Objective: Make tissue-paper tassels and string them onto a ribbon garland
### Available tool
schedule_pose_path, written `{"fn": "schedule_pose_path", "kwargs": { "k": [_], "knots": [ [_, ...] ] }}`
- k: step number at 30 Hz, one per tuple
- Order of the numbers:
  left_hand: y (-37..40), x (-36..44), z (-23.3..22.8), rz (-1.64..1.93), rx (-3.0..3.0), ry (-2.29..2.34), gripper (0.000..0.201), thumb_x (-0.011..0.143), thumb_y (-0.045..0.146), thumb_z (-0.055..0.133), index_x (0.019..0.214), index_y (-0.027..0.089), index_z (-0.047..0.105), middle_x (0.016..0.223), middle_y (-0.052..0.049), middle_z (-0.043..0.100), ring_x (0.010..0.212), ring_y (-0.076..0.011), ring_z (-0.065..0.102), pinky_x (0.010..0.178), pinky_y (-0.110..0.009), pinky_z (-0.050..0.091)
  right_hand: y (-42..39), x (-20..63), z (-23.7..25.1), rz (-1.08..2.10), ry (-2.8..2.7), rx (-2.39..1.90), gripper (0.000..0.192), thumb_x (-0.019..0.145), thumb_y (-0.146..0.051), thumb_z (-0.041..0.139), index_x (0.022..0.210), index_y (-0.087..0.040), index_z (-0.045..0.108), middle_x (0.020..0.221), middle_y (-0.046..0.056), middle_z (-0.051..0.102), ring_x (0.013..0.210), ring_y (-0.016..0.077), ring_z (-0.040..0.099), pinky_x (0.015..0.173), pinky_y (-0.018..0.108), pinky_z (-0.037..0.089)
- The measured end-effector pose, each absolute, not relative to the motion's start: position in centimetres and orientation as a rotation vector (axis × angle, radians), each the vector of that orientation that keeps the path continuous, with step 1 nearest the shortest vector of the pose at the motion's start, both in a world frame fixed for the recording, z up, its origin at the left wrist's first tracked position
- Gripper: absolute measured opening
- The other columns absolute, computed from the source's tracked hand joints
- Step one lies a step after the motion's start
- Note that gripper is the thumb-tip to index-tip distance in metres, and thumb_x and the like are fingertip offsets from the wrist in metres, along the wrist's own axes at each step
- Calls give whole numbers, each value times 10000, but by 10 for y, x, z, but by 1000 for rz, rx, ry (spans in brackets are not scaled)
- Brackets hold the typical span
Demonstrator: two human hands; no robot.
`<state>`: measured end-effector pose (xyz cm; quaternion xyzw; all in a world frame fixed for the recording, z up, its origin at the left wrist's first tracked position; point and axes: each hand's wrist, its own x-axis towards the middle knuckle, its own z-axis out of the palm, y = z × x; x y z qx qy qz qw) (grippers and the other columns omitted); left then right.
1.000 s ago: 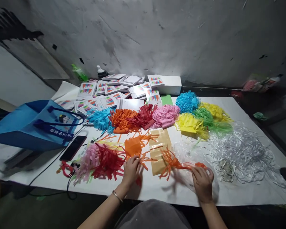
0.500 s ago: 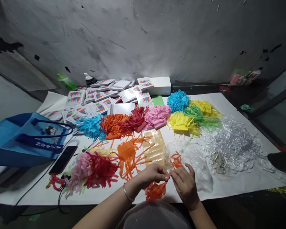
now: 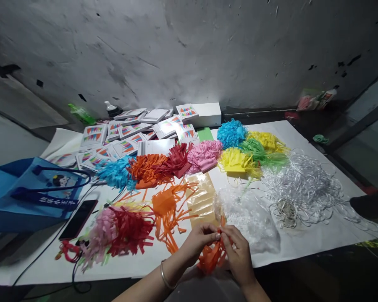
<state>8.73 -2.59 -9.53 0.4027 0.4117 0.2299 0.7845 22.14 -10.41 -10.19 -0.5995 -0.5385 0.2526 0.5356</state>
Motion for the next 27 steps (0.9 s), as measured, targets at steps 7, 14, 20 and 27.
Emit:
{"fn": "schedule_pose_path", "kwargs": {
  "k": [7,14,20,27],
  "knots": [
    [-26,84,-98,461,1113,894,393,744,524,713,734,131,709,582,2,581,552,-110,470,560,-226,371,-102,218,-114,502,-1293,-1412,230,919,-210,560,1104,-275,681,885,28,678,836,162,652,742,280,566],
    [-23,83,-93,486,1650,962,280,837,441,629,758,174,652,703,-33,637,652,-156,544,621,-256,416,-108,222,-127,266,-1528,-1509,291,956,-197,464,1205,-230,611,969,59,708,898,200,655,820,347,537],
    [-29,95,-107,372,1729,897,315,878,456,550,753,171,592,685,-18,593,629,-141,501,586,-240,387,-129,233,-139,781,-1353,-1626,317,995,-330,376,774,-227,579,710,-6,638,673,149,610,601,233,458],
    [3,145,-157,176,2007,950,183,888,267,527,894,153,670,828,-53,684,750,-169,607,683,-257,460,-172,254,-185,830,-1283,-1856,394,1004,-372,277,752,-228,545,687,6,621,641,155,599,603,238,412]
  ]
}}
